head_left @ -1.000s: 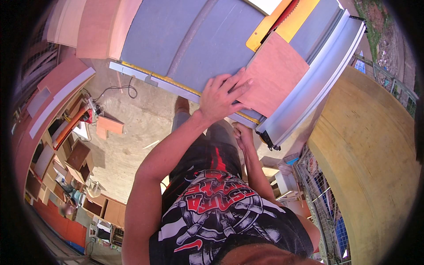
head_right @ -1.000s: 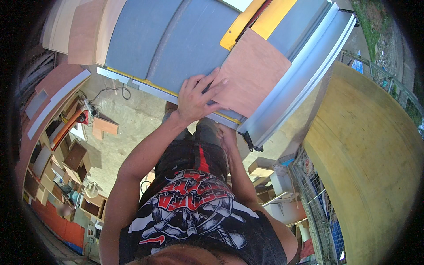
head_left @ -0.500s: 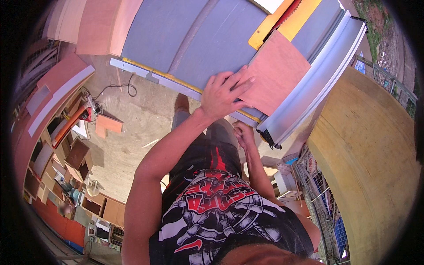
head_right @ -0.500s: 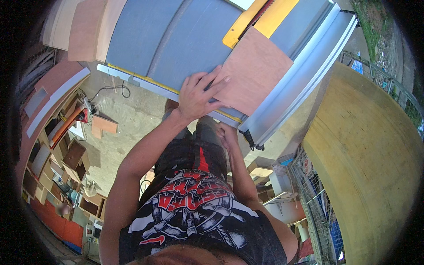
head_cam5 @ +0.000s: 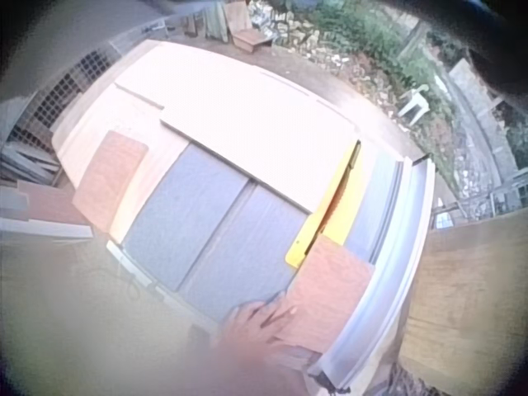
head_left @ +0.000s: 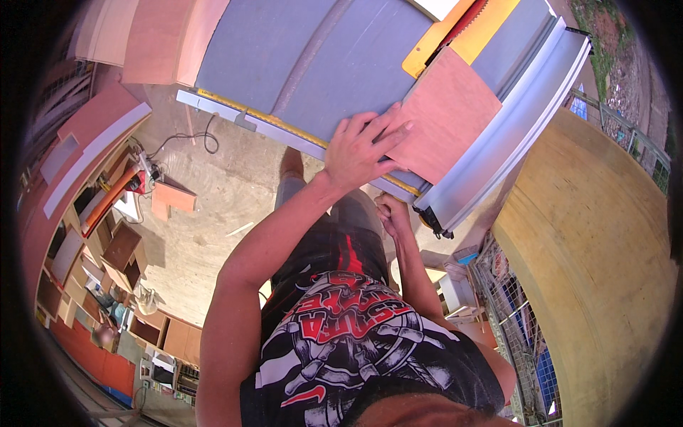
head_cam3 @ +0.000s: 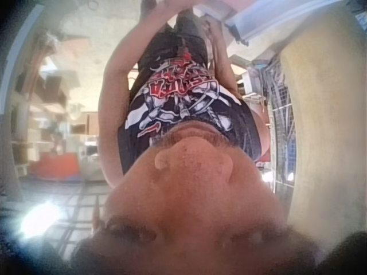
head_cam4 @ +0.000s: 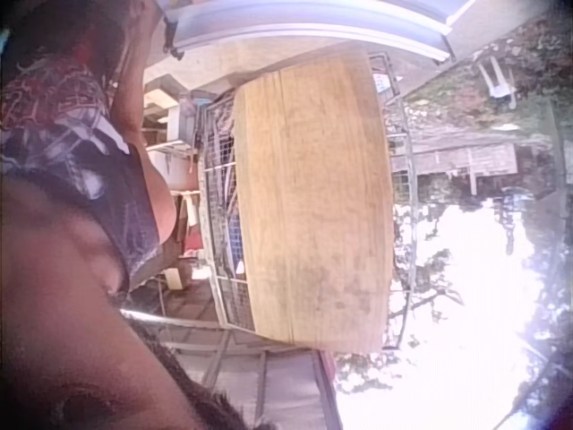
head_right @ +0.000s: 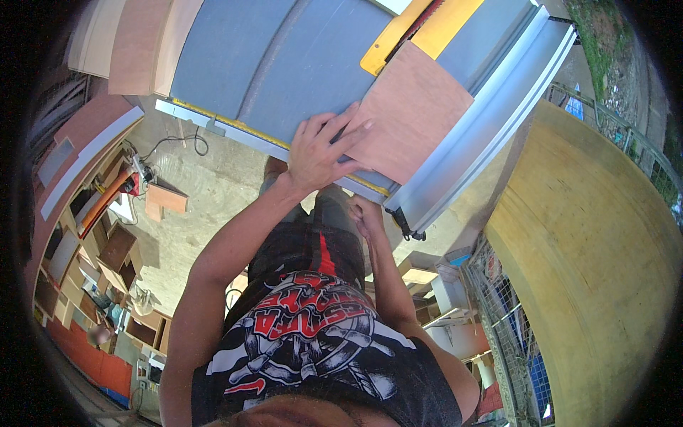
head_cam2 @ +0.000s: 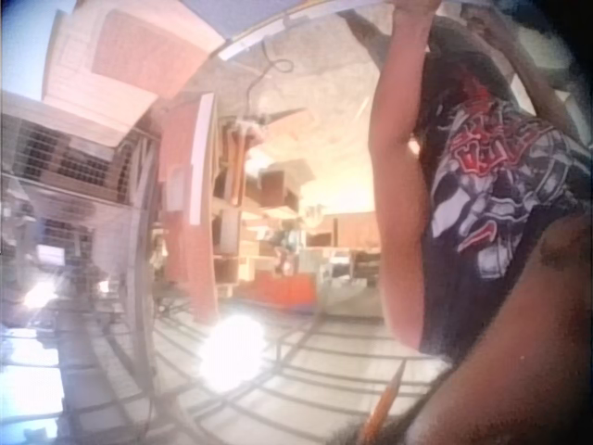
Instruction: The person sands a white board, then uses a table saw to cut it into smaller pieces. They also cut a smaller brown board on the table saw and place the cut pieces on a workbench.
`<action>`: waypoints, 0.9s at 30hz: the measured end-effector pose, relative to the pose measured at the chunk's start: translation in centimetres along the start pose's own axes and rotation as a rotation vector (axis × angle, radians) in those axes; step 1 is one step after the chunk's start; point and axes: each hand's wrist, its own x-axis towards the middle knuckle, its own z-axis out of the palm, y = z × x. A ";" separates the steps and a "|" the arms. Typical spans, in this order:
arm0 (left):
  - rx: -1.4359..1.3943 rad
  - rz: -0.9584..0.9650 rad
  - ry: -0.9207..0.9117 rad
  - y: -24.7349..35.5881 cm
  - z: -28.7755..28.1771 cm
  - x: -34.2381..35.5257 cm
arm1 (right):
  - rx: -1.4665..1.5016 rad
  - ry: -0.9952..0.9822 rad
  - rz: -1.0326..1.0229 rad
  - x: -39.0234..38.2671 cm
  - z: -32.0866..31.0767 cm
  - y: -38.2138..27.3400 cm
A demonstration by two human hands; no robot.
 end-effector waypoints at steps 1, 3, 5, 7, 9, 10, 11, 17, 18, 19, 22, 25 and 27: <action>0.008 0.001 -0.002 0.0 0.0 0.0 | 0.002 -0.011 -0.001 0.0 -0.1 0.0; -0.006 -0.009 0.002 0.0 0.1 -0.1 | -0.010 0.019 0.004 -0.2 0.1 -0.1; -0.021 -0.016 0.007 0.0 0.1 -0.2 | -0.018 0.030 -0.001 -0.2 0.4 -0.1; -0.039 -0.010 0.011 -0.1 0.2 -0.1 | -0.015 0.025 -0.026 -0.1 0.4 0.1; -0.032 -0.010 0.028 0.0 0.2 -0.1 | -0.029 0.000 -0.037 0.1 0.2 0.3; -0.029 -0.007 0.036 0.1 0.2 -0.1 | -0.034 -0.011 -0.044 0.1 -0.1 0.4; -0.021 -0.005 0.028 0.1 0.1 -0.1 | -0.063 -0.030 -0.052 0.2 -0.6 0.7; 0.005 0.011 -0.009 0.4 0.4 0.1 | -0.278 -0.081 -0.072 -0.2 -8.8 1.3; 0.015 0.009 -0.020 0.6 0.2 0.1 | -0.329 -0.070 -0.119 1.0 -13.9 2.8; 0.034 0.002 -0.025 0.6 0.1 0.1 | -0.612 0.036 -0.327 1.0 -17.8 2.7; 0.002 0.037 0.012 0.5 0.7 0.2 | -0.344 0.298 -0.528 2.6 -20.0 -1.4; 0.031 0.038 0.020 1.0 0.7 0.3 | -0.337 0.307 -0.672 2.5 -16.7 -7.3; 0.066 0.066 0.035 1.1 0.7 0.4 | -0.453 0.205 -0.666 4.2 -18.0 -8.6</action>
